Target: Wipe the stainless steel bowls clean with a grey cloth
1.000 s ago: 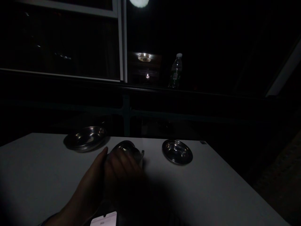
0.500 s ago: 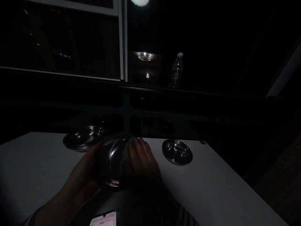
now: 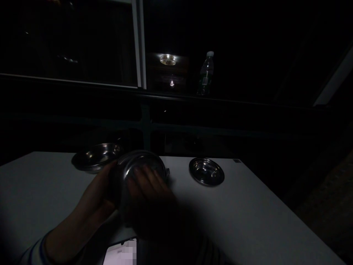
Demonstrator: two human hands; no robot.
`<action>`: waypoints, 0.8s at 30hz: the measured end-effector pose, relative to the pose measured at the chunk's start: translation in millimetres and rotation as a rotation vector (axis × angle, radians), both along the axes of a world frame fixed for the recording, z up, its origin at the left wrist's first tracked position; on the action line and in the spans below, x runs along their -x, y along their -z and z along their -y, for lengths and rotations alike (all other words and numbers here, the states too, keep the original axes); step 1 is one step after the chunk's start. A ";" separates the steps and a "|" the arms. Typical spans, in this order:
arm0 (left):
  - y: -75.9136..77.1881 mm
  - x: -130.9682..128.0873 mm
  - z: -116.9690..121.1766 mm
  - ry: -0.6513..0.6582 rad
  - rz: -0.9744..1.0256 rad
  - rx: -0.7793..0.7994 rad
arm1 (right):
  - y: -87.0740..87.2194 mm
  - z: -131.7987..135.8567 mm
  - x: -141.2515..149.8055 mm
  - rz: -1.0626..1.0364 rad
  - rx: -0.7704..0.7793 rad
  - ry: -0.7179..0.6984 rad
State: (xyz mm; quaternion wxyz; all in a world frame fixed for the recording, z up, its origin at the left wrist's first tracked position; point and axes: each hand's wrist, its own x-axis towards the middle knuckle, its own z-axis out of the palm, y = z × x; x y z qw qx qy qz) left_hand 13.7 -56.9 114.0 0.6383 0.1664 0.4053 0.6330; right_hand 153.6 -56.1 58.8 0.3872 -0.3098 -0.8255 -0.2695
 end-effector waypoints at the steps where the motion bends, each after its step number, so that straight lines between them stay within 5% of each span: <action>1: 0.8 0.1 -0.5 0.012 -0.004 0.007 | 1.2 1.0 1.6 0.037 -0.003 -0.038; 8: -1.0 3.1 -0.8 0.029 -0.021 0.011 | -5.0 -9.2 -21.5 -0.029 0.129 0.106; 14: 5.6 2.4 -3.4 0.032 0.001 0.009 | 10.8 -1.0 3.7 0.043 -0.047 -0.039; 20: 8.0 -4.4 -0.4 0.093 0.014 0.036 | -6.5 -9.6 -19.6 0.034 0.078 0.125; 24: 7.5 -2.2 -3.1 0.062 0.036 0.004 | -5.1 1.7 -6.0 0.030 -0.071 0.011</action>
